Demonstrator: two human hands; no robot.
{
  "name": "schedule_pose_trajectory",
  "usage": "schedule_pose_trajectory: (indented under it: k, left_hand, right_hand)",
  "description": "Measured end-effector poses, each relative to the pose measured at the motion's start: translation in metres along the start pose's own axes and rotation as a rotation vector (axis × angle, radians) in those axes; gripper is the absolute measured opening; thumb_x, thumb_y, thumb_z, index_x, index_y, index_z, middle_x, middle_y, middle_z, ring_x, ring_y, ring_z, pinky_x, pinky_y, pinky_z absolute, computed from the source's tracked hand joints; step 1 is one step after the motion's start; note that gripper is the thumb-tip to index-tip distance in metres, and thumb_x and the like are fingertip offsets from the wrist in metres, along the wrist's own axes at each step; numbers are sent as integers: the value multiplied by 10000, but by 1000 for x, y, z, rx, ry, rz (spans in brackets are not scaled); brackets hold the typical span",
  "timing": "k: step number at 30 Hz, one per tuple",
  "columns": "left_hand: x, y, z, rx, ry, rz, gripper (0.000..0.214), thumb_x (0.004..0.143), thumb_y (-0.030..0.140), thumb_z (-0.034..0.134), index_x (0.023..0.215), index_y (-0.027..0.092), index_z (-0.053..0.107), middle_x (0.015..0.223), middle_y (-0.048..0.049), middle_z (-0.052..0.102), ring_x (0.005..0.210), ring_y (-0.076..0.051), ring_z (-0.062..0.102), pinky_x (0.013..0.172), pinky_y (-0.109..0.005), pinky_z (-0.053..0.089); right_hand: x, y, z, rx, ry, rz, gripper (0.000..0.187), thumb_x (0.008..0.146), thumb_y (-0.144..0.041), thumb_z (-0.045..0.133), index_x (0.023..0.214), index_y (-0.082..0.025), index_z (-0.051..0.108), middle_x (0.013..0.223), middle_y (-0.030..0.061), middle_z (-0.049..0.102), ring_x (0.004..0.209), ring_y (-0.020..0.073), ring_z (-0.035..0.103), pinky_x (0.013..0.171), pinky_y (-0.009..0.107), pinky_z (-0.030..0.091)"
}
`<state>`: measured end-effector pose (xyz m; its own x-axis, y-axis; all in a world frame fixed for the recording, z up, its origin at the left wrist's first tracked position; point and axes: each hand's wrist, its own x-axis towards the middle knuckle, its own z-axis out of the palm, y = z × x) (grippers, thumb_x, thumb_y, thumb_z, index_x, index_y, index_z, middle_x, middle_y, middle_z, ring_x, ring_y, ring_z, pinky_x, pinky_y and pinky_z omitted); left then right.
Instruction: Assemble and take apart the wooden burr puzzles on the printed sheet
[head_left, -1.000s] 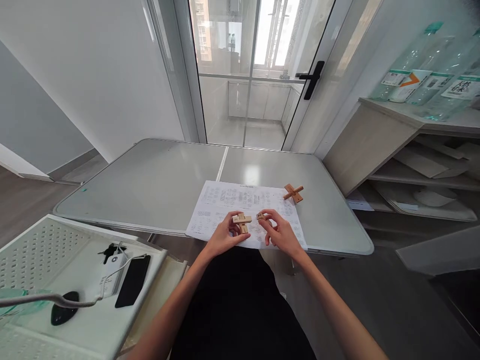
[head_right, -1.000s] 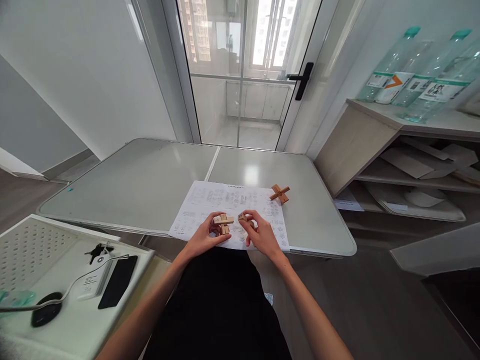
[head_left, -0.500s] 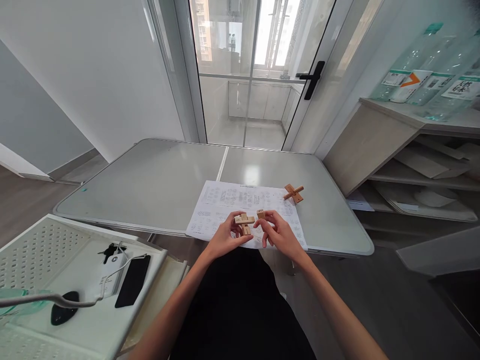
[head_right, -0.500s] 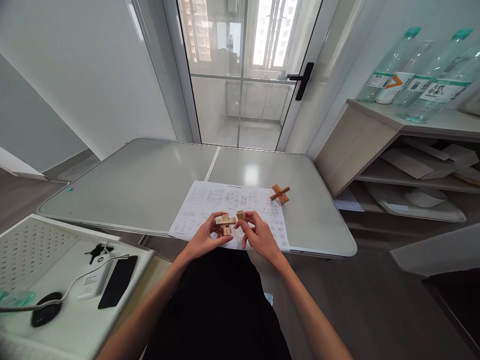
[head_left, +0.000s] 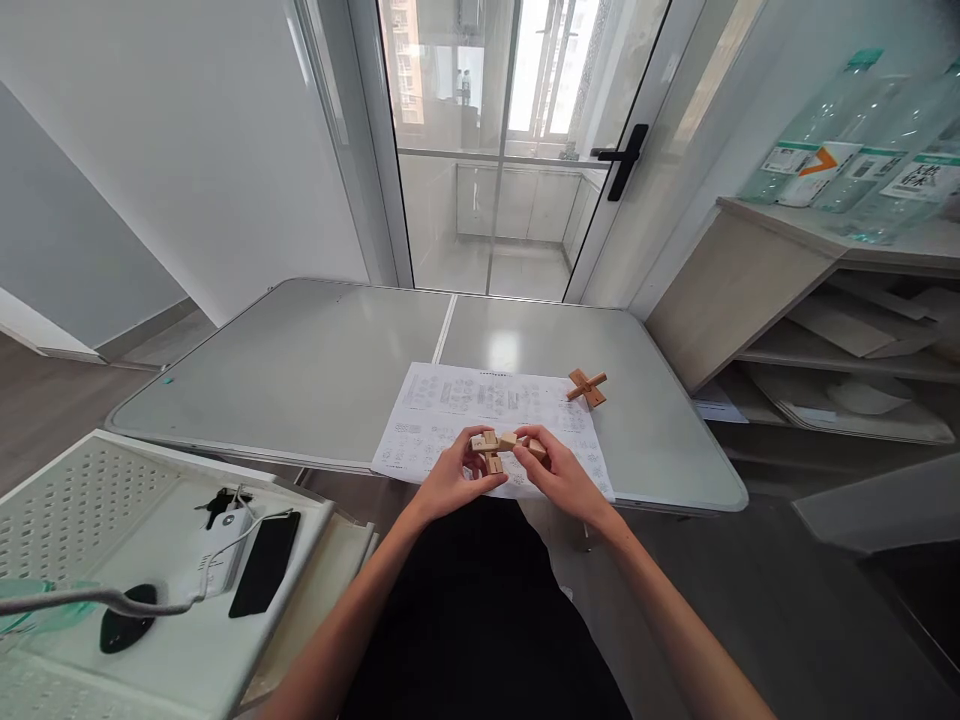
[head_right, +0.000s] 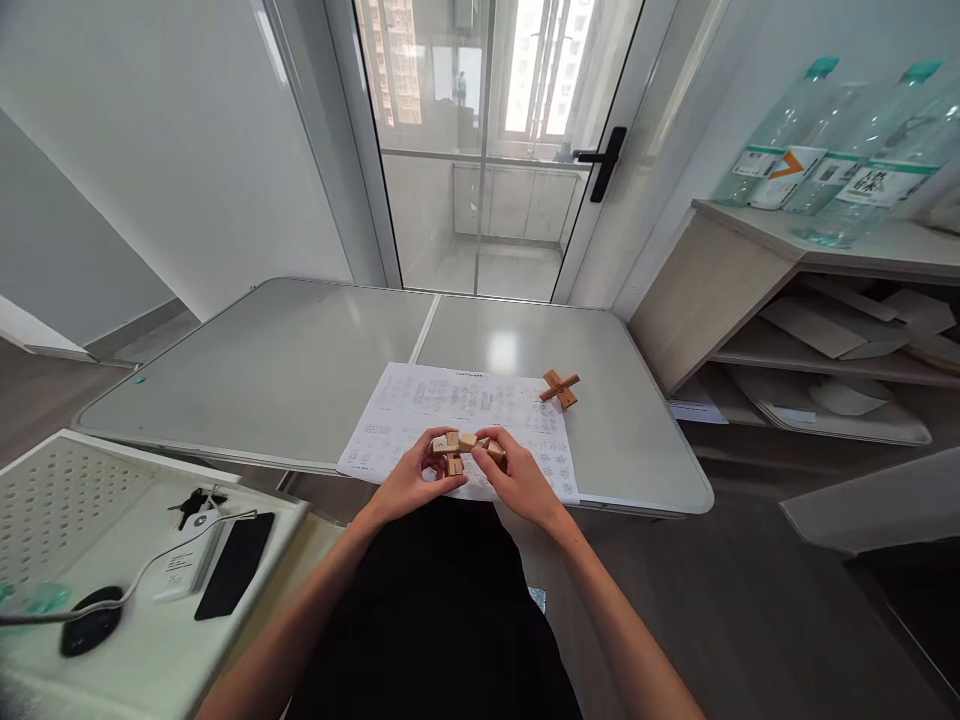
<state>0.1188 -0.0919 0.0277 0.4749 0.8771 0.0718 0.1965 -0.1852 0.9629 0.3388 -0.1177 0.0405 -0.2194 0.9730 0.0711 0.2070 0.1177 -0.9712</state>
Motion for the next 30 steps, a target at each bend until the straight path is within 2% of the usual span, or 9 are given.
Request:
schedule_pose_trajectory:
  k: [4,8,13,22,30]
  left_hand:
    - [0,-1,0,-8,1,7,630,858,392,812,1380,257,486,979,-8,668,806,-150,610,785,-318,525]
    - [0,-2,0,-8,1,7,632,862,404,808,1384,259,484,1017,-16,674,816,-153,618,790,-329,533]
    - [0,-2,0,-12,5,3,642,859,408,813,1390,255,487,1069,-34,683,836,-155,631,806,-336,540]
    - [-3,0,5,4,-17,3,626,869,411,803,1384,259,482,1036,-31,692,857,-175,658,811,-346,539]
    - [-1,6,10,-17,-10,3,615,849,416,816,1355,258,506,1021,-25,680,846,-171,651,800,-337,534]
  right_hand:
    - [-1,-1,3,-7,-52,1,363,1043,-551,520,1217,-235,563,709,-58,494,552,124,460,537,272,384]
    - [1,2,5,37,-34,-3,336,1038,-551,526,1182,-248,521,859,-26,616,533,110,529,542,280,422]
    - [2,1,2,31,-58,-24,300,1053,-531,502,1143,-247,536,885,-12,657,524,105,518,561,286,432]
    - [2,-7,4,-22,-91,-39,325,1044,-551,523,1142,-249,590,805,-17,636,565,137,528,589,295,440]
    - [3,-11,3,-49,-22,-20,380,1035,-604,514,1053,-241,625,709,-36,592,530,136,481,559,285,405]
